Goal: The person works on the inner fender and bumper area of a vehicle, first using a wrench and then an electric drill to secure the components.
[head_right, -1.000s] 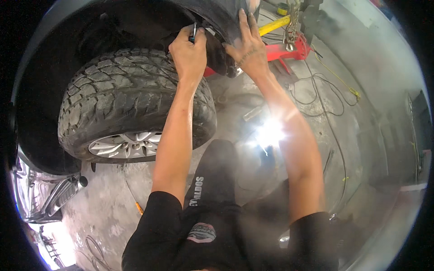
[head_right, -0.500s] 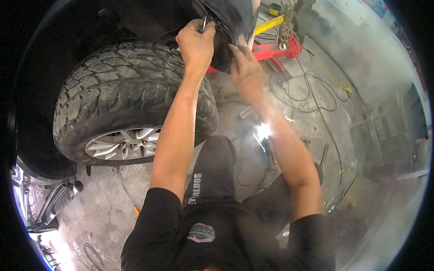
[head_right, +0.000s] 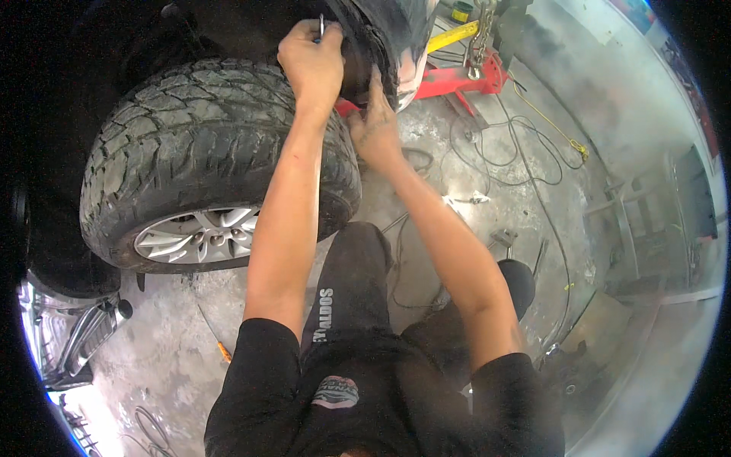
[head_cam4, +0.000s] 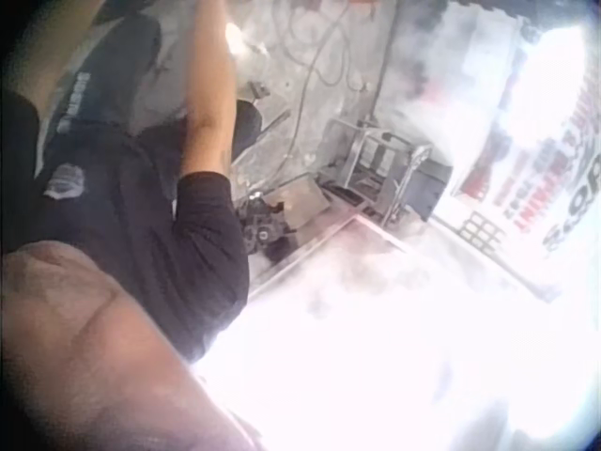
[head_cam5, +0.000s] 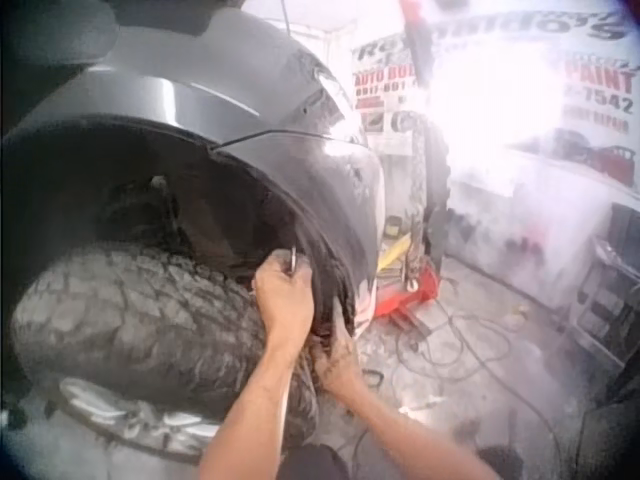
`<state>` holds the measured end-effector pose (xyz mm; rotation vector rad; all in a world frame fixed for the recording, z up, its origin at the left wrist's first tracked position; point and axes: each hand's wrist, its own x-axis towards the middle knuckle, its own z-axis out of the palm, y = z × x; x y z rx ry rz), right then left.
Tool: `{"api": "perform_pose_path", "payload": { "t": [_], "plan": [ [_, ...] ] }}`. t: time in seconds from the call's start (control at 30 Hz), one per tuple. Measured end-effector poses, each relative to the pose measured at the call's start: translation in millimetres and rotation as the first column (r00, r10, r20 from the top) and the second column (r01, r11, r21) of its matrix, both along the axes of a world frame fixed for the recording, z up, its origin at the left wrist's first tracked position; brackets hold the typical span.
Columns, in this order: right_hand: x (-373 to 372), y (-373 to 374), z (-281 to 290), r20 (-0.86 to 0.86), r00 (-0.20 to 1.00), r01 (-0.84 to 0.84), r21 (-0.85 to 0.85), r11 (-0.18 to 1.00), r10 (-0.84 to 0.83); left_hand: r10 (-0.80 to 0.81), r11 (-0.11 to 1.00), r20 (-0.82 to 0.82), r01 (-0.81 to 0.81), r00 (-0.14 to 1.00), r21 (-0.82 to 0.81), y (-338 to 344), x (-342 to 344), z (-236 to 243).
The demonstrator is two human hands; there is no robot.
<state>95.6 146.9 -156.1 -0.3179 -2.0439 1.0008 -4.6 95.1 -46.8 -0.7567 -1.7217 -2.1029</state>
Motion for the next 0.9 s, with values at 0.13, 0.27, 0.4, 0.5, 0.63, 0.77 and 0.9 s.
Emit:
{"api": "perform_pose_path", "payload": {
  "t": [0.13,0.27,0.4,0.5,0.63,0.77,0.9],
  "plan": [
    [19.1,14.2,-11.9,0.120,0.985,0.118,0.086,0.989,-0.128,-0.274,0.955,0.101,0.258,0.956,0.146,1.7,5.2,1.2],
    [20.6,28.0,8.4,0.129,0.987,0.090,0.080,0.993,-0.100,-0.185,0.981,-0.128,0.191,0.974,0.036,12.8,-8.1,-5.9],
    [7.3,31.9,16.1,0.124,0.991,0.040,0.101,0.994,-0.053,-0.015,0.997,-0.198,-0.002,0.980,-0.081,15.0,-4.4,3.9],
    [-9.1,38.0,-4.7,0.042,0.999,-0.002,0.091,0.996,-0.002,-0.004,0.992,-0.193,-0.020,0.981,-0.122,11.9,-0.6,1.7],
    [0.8,57.2,-26.9,-0.080,0.992,-0.095,0.030,0.995,0.097,0.037,0.985,-0.219,-0.072,0.975,-0.157,16.3,27.7,10.1],
    [8.2,11.1,5.0,-0.026,0.985,-0.172,-0.070,0.983,0.170,0.137,0.971,-0.235,-0.177,0.962,-0.162,3.2,20.9,2.0],
    [12.2,17.2,6.9,0.030,0.989,-0.145,-0.015,0.989,0.145,0.107,0.960,-0.306,-0.178,0.946,-0.214,1.3,19.5,4.9]
  ]
}}
